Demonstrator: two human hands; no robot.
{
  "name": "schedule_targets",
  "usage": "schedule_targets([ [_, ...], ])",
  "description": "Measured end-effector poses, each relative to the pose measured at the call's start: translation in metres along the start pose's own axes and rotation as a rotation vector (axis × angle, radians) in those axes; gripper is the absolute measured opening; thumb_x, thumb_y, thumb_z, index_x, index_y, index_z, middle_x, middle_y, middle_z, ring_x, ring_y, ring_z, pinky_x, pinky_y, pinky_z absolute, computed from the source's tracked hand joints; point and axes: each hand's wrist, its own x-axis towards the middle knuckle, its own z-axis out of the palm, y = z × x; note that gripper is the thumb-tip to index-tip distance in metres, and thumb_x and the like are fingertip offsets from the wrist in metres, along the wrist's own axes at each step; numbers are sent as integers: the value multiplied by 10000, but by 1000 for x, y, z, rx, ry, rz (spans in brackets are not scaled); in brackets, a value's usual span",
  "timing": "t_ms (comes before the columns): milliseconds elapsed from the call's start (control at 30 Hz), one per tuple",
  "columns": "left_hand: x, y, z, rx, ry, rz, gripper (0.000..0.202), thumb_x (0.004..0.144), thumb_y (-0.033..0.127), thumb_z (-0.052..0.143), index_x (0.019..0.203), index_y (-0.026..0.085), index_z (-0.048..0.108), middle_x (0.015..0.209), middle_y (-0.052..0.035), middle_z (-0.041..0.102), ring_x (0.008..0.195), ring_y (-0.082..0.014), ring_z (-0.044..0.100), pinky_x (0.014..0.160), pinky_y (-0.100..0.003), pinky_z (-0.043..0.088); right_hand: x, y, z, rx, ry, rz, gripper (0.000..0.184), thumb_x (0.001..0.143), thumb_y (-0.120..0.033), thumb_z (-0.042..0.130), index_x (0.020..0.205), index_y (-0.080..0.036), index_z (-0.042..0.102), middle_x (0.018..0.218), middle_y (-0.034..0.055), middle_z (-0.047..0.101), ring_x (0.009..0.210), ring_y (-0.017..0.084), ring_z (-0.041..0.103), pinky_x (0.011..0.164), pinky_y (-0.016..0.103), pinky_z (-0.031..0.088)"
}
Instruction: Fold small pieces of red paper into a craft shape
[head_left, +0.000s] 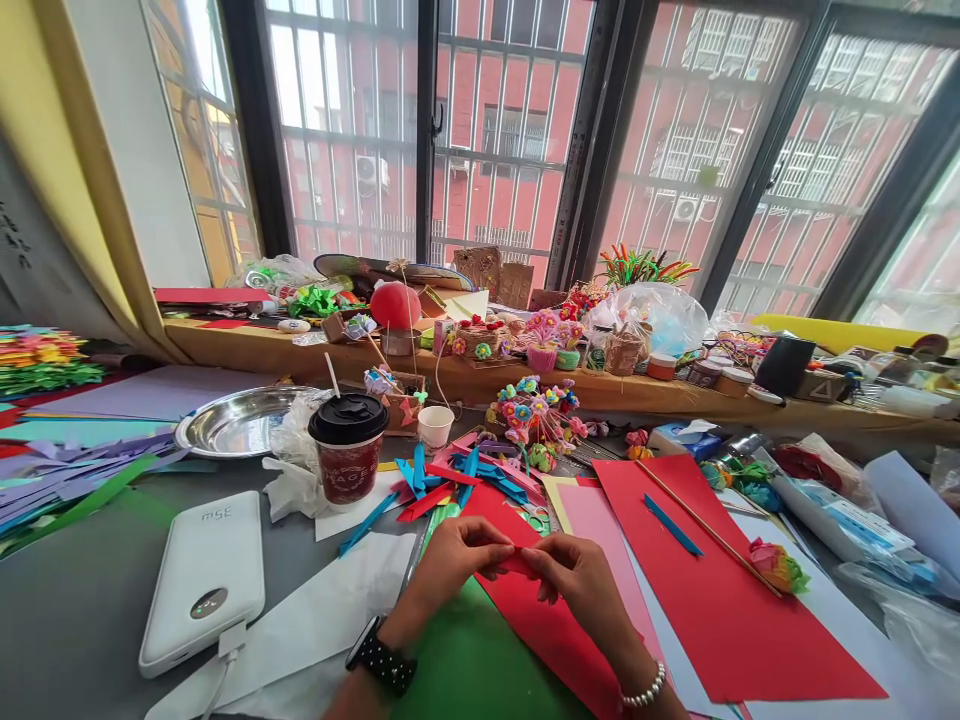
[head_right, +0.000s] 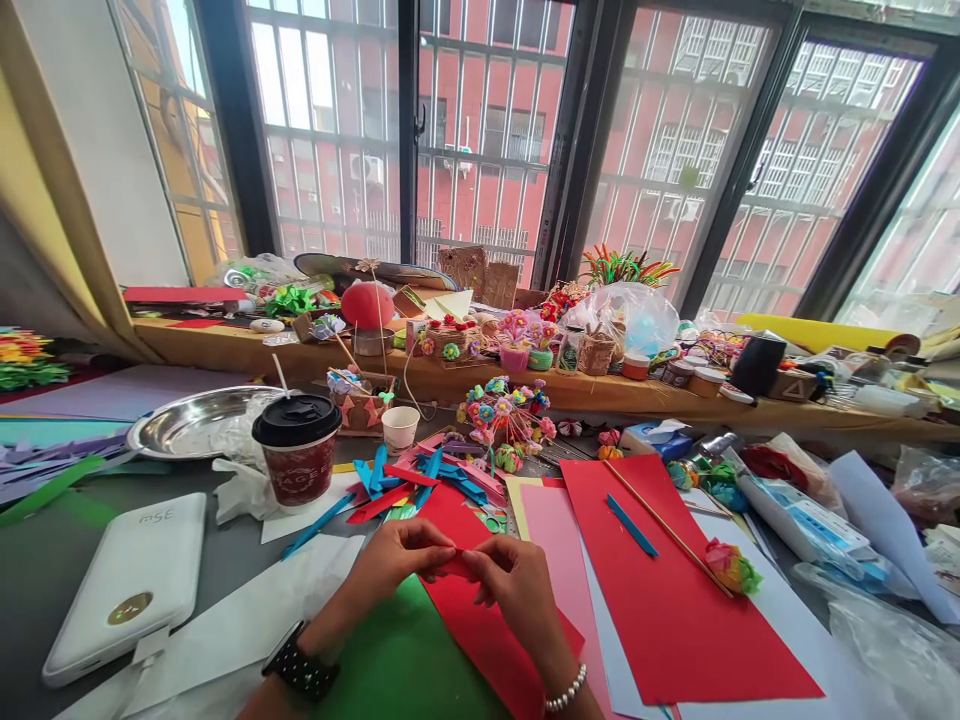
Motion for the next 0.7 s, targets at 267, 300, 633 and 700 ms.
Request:
schedule_targets([
  [267,1,-1,-1,-27,-40,-16,261,527,334,671,637,106,606,566,-14,606,516,-127,553,522,-241,452,1,3,1,98,-43,20,260,643,-378,590,708,-130,634,551,14,591,423,93,500,422,194,413],
  [300,0,0,0,-34,-52,-21,261,527,335,671,636,107,605,570,-16,609,526,-130,558,532,-243,453,1,2,1,100,-37,20,257,641,-375,592,697,-128,636,538,14,589,419,92,499,419,193,412],
  [633,-1,0,-1,-36,-80,-74,303,522,367,664,681,110,633,610,-35,639,607,-171,592,598,-274,459,0,2,1,96,-21,36,291,614,-404,606,687,-125,641,497,11,588,402,103,521,400,195,414],
  [700,0,1,-1,-43,-79,-102,316,513,377,667,678,111,629,610,-35,642,621,-180,597,601,-278,461,0,3,1,92,-24,32,298,611,-416,604,684,-129,640,497,9,588,399,104,523,397,196,411],
])
